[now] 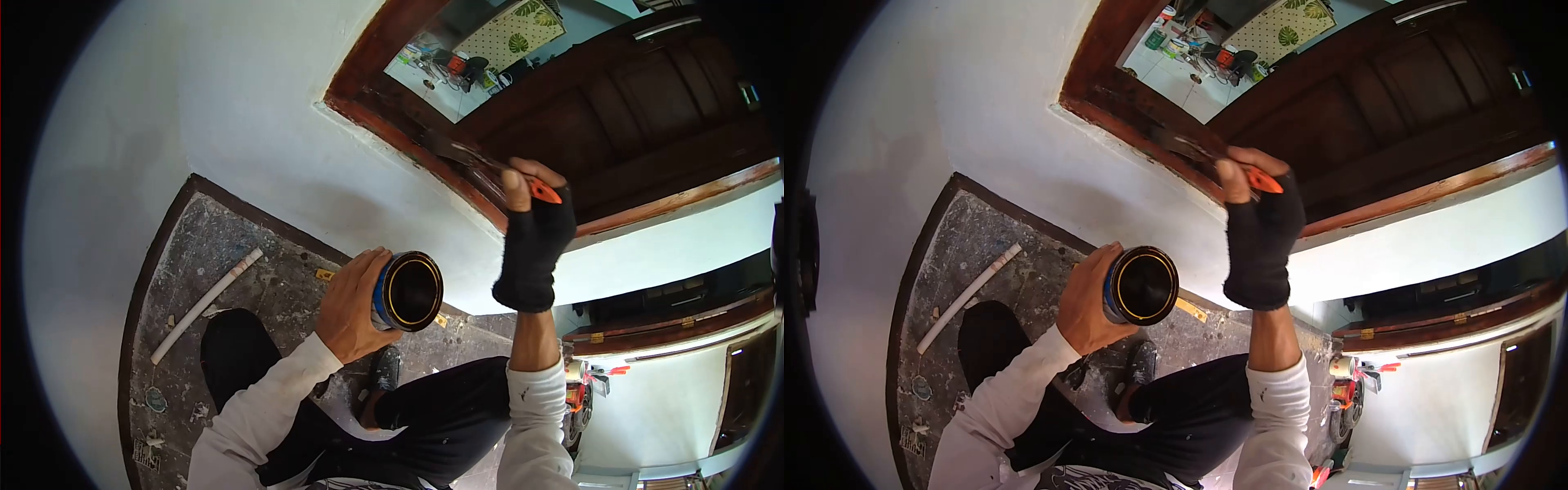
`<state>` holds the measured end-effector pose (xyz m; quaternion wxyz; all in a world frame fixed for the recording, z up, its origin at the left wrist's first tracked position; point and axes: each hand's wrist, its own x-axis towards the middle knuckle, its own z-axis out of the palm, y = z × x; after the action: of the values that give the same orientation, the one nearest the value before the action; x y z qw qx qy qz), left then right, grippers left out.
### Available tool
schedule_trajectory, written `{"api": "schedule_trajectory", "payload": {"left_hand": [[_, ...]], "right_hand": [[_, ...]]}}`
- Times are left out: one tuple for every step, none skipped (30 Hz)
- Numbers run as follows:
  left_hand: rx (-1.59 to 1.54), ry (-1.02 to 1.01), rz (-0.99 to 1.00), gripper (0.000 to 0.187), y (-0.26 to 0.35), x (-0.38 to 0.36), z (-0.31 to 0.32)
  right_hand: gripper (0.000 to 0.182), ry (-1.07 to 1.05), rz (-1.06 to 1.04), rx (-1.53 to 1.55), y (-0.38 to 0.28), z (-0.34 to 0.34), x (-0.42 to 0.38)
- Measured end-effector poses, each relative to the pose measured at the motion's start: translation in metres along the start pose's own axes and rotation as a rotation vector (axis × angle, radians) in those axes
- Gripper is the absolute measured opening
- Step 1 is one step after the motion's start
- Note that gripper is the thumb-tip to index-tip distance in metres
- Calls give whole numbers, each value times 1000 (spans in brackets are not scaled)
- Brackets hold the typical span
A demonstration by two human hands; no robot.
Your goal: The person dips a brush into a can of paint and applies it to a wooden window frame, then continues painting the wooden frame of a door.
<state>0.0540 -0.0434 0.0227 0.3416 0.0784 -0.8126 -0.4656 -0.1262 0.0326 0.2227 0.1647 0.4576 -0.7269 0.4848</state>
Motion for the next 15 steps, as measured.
{"api": "schedule_trajectory", "payload": {"left_hand": [[3, 3, -3, 119, 1, 1, 0], [-4, 21, 10, 120, 3, 1, -1], [-13, 37, 21, 121, 4, 1, -2], [-13, 38, 17, 121, 4, 0, -3], [-14, 38, 18, 121, 5, 1, -3], [-16, 37, 22, 122, 5, 1, -3], [-19, 36, 22, 122, 5, 1, -2], [-21, 39, 28, 122, 5, 1, -2], [-21, 41, 35, 122, 4, 0, -3], [-19, 39, 34, 122, 3, -1, -3], [-13, 42, 35, 120, 2, -1, -2], [-8, 44, 37, 117, 1, -1, -2], [-10, 42, 38, 117, 1, -1, -2], [-7, 29, 25, 117, 0, -1, -3], [-3, 17, 12, 117, 0, -1, -3]], "right_hand": [[23, -19, -21, 22, 1, 8, 1], [24, -39, -41, 44, 3, 14, 3], [24, -42, -38, 47, 4, 19, 3], [24, -56, -51, 29, 6, 22, 3], [24, -70, -65, 10, 7, 24, 3], [24, -71, -63, 7, 10, 24, 3], [23, -72, -80, -36, 14, 23, 3], [23, -73, -97, -77, 17, 23, 2], [23, -73, -97, -76, 19, 21, 1], [22, -67, -77, -62, 22, 18, 0], [22, -60, -58, -50, 24, 14, -2], [22, -58, -57, -51, 26, 10, -3], [21, -58, -92, -95, 28, 5, -6], [20, -58, -128, -138, 30, 0, -9], [20, -57, -126, -139, 31, -6, -12]]}}
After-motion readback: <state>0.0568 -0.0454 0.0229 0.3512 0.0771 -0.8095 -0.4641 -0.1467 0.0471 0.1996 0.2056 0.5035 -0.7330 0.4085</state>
